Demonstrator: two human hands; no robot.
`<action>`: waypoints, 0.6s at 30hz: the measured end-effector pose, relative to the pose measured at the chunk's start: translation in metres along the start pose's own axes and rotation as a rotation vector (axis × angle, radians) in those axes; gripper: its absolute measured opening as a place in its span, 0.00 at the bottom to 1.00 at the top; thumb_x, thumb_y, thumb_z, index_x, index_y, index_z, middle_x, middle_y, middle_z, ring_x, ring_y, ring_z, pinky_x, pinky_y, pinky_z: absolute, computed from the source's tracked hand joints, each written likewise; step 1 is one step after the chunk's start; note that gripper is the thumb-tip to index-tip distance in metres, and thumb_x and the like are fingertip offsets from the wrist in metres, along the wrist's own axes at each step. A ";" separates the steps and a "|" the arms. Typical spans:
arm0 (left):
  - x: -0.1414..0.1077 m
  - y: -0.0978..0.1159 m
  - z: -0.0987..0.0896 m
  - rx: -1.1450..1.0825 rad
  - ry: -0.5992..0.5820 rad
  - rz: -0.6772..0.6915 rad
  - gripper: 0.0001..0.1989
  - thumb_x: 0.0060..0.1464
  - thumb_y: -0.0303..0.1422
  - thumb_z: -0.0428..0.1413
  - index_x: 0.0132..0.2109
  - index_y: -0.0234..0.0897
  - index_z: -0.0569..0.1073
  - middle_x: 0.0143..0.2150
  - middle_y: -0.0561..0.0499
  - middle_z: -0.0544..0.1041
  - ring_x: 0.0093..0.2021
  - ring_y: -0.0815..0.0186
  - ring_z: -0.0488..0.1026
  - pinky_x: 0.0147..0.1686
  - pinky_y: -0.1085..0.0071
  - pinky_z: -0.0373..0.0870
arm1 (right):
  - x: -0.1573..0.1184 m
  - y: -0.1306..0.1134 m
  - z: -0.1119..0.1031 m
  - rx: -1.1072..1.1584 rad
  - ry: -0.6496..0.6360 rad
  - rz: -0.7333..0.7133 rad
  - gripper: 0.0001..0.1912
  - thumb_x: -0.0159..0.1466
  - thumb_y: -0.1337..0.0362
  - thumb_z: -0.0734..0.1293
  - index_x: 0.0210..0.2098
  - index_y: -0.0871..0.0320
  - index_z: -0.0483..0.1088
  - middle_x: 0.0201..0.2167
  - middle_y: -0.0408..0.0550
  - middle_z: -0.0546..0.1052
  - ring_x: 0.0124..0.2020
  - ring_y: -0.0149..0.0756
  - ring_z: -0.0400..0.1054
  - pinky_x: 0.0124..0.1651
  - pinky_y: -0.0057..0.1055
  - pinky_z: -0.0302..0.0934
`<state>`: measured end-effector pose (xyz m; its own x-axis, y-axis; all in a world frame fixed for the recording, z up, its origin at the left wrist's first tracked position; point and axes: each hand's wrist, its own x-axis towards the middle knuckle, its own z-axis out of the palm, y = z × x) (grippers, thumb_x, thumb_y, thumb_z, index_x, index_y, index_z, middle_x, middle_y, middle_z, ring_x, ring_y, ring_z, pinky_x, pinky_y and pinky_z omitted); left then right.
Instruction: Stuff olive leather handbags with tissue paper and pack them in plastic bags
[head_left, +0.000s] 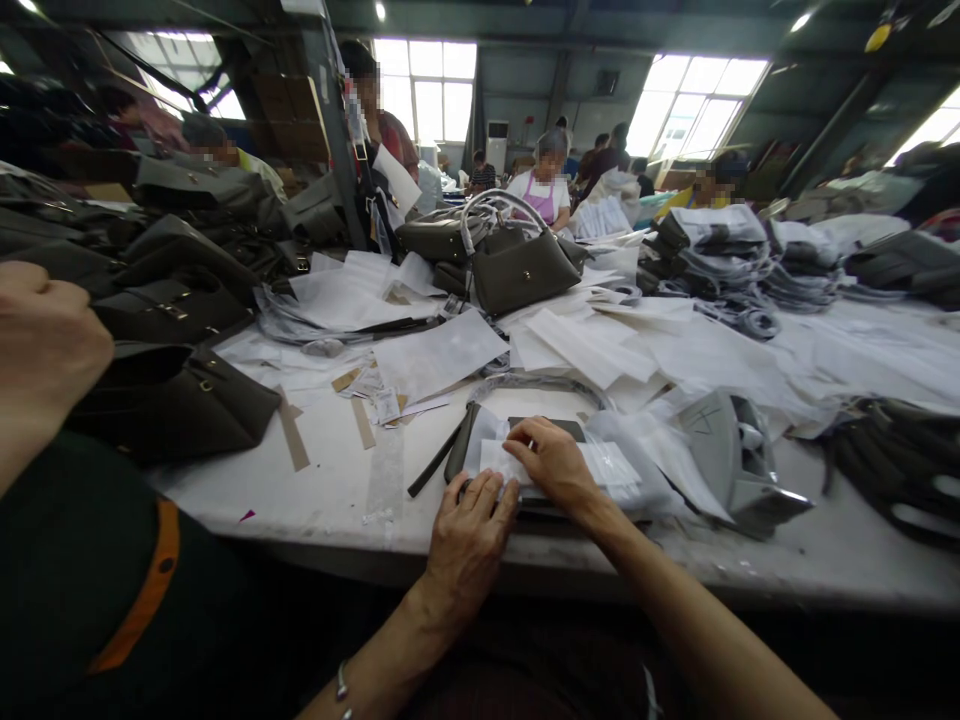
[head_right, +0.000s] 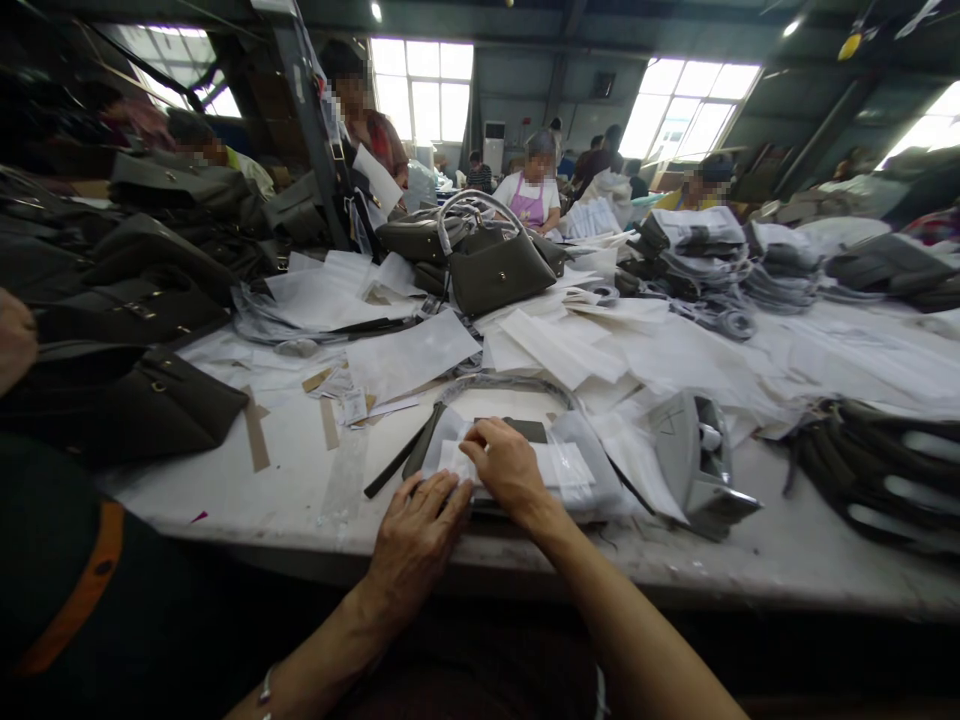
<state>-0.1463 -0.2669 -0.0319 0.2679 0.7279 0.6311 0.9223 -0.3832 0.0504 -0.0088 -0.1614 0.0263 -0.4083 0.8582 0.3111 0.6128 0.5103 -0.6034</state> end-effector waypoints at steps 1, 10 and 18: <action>0.000 0.000 0.000 0.002 0.002 -0.001 0.17 0.63 0.25 0.49 0.58 0.36 0.68 0.53 0.43 0.76 0.55 0.55 0.73 0.56 0.52 0.65 | -0.006 0.000 -0.011 0.044 0.065 -0.018 0.06 0.63 0.64 0.67 0.30 0.57 0.74 0.30 0.46 0.76 0.32 0.34 0.69 0.39 0.31 0.62; 0.003 -0.003 0.000 0.046 0.084 0.054 0.18 0.62 0.24 0.48 0.56 0.37 0.71 0.50 0.42 0.78 0.51 0.56 0.74 0.54 0.55 0.64 | -0.099 0.094 -0.189 -0.188 0.776 0.497 0.22 0.57 0.46 0.67 0.39 0.58 0.75 0.33 0.51 0.78 0.34 0.43 0.71 0.42 0.40 0.64; 0.004 -0.008 0.000 0.089 0.046 0.070 0.19 0.61 0.22 0.48 0.56 0.38 0.73 0.52 0.44 0.77 0.51 0.57 0.73 0.57 0.57 0.61 | -0.122 0.173 -0.216 0.126 0.502 0.989 0.19 0.56 0.49 0.67 0.26 0.61 0.74 0.30 0.56 0.79 0.35 0.43 0.73 0.38 0.36 0.65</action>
<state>-0.1523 -0.2611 -0.0303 0.3217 0.6730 0.6660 0.9232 -0.3790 -0.0629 0.2927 -0.1659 0.0424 0.5581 0.8233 -0.1031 0.4326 -0.3948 -0.8106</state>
